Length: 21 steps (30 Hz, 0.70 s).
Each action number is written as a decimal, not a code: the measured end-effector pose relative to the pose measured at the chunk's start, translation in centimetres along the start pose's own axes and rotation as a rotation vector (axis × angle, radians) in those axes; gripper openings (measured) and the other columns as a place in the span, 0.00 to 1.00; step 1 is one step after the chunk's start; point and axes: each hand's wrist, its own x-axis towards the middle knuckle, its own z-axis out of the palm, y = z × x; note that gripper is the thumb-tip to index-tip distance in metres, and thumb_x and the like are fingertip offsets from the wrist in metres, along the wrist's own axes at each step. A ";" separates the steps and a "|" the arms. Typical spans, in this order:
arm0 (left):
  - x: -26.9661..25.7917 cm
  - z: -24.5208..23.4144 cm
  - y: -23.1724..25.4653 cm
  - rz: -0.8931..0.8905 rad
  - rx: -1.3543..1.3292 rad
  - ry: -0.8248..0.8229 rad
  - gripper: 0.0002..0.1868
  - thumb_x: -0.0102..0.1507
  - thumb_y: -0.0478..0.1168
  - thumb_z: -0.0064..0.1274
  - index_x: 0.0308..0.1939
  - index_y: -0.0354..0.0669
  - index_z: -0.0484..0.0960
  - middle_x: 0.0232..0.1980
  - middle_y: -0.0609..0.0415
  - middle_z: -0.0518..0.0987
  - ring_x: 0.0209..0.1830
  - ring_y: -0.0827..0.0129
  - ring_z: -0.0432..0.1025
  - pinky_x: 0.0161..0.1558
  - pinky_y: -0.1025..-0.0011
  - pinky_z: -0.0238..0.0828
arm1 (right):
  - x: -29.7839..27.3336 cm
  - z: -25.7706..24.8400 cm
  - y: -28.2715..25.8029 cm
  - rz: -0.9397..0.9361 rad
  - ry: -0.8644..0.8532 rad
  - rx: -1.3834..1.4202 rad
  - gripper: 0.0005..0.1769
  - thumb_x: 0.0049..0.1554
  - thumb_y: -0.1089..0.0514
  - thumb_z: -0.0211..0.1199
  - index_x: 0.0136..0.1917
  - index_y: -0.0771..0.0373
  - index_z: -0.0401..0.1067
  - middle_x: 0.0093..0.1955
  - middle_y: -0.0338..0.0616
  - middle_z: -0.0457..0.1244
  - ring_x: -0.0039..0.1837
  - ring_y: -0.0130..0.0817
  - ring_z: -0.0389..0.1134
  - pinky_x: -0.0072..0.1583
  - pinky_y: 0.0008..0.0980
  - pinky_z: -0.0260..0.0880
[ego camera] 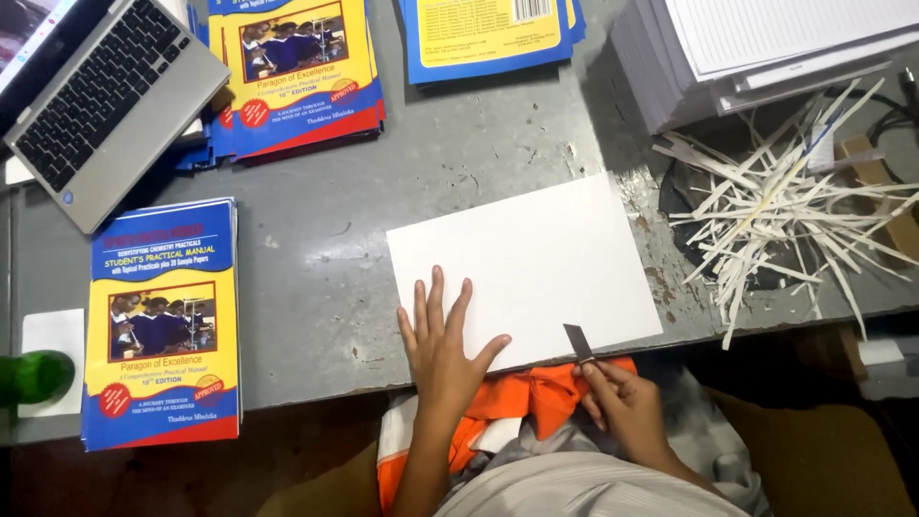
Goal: The person repeatedly trims the edges of a white sheet of paper using a utility knife, holding the paper steady with one hand while cutting with the other. Trimmed strips are placed on the table beside the sheet.
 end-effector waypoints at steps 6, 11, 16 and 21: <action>0.1 -0.3 0.2 -0.007 0.008 -0.012 0.47 0.60 0.70 0.56 0.79 0.59 0.61 0.86 0.54 0.42 0.86 0.51 0.35 0.77 0.39 0.25 | 0.2 -0.5 0.9 0.023 -0.025 -0.003 0.17 0.63 0.58 0.59 0.48 0.75 0.80 0.17 0.45 0.52 0.21 0.28 0.50 0.30 0.24 0.49; 0.0 -0.1 0.0 -0.003 0.018 -0.018 0.48 0.60 0.70 0.56 0.79 0.60 0.60 0.86 0.55 0.41 0.86 0.52 0.34 0.77 0.39 0.25 | 0.2 0.5 0.2 0.058 -0.010 0.003 0.16 0.62 0.58 0.60 0.48 0.75 0.81 0.18 0.44 0.52 0.22 0.28 0.50 0.30 0.25 0.49; 0.0 -0.3 0.2 -0.001 0.003 -0.019 0.47 0.60 0.68 0.57 0.78 0.58 0.61 0.86 0.54 0.42 0.86 0.50 0.34 0.77 0.38 0.25 | 0.5 0.9 0.2 0.033 -0.001 0.005 0.17 0.62 0.59 0.60 0.48 0.77 0.81 0.17 0.43 0.52 0.22 0.27 0.49 0.30 0.25 0.47; -0.1 -0.4 0.2 -0.002 -0.007 -0.009 0.47 0.61 0.68 0.57 0.79 0.58 0.61 0.86 0.54 0.42 0.86 0.51 0.35 0.77 0.39 0.25 | 0.2 0.2 1.0 0.009 -0.041 -0.003 0.16 0.63 0.58 0.59 0.47 0.75 0.81 0.17 0.44 0.52 0.22 0.28 0.50 0.30 0.25 0.48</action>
